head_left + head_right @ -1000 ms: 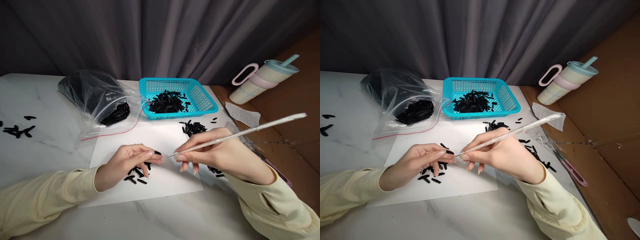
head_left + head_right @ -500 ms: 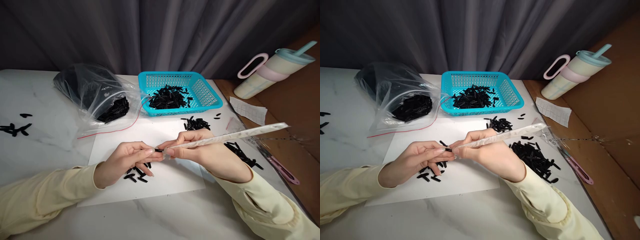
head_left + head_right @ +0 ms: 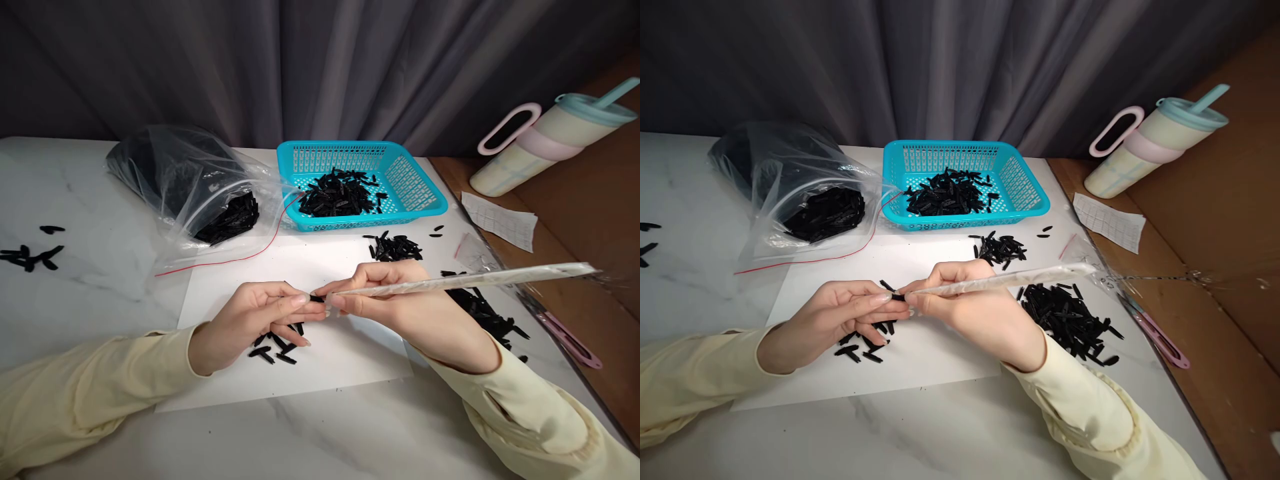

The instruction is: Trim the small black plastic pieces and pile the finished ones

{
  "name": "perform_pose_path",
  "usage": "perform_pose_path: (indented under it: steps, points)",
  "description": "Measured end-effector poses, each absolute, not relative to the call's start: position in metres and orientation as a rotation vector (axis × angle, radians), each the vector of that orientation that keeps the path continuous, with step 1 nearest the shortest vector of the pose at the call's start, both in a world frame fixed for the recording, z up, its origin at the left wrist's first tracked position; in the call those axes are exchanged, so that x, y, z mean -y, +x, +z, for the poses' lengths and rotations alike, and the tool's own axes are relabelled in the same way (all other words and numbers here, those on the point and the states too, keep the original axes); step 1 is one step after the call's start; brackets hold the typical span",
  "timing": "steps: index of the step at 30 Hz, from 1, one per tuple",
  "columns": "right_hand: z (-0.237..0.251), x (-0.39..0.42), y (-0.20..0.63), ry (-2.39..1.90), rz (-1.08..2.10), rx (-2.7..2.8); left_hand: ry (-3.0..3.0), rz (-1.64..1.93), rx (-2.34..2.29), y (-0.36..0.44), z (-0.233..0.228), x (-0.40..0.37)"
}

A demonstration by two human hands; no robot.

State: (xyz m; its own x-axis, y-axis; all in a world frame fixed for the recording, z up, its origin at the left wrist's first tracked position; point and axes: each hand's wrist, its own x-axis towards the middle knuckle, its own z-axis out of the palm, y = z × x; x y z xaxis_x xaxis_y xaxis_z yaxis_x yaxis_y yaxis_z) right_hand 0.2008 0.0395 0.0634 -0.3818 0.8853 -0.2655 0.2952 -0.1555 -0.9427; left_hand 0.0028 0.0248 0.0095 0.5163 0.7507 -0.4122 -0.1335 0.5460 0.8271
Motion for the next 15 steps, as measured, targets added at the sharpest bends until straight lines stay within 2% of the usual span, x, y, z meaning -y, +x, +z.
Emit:
perform_pose_path:
  steps: [15]
  points:
    - [0.0639, -0.0394, 0.1991, -1.37, 1.536, 1.661, 0.82, 0.608, -0.88, 0.003, 0.01, -0.0247]
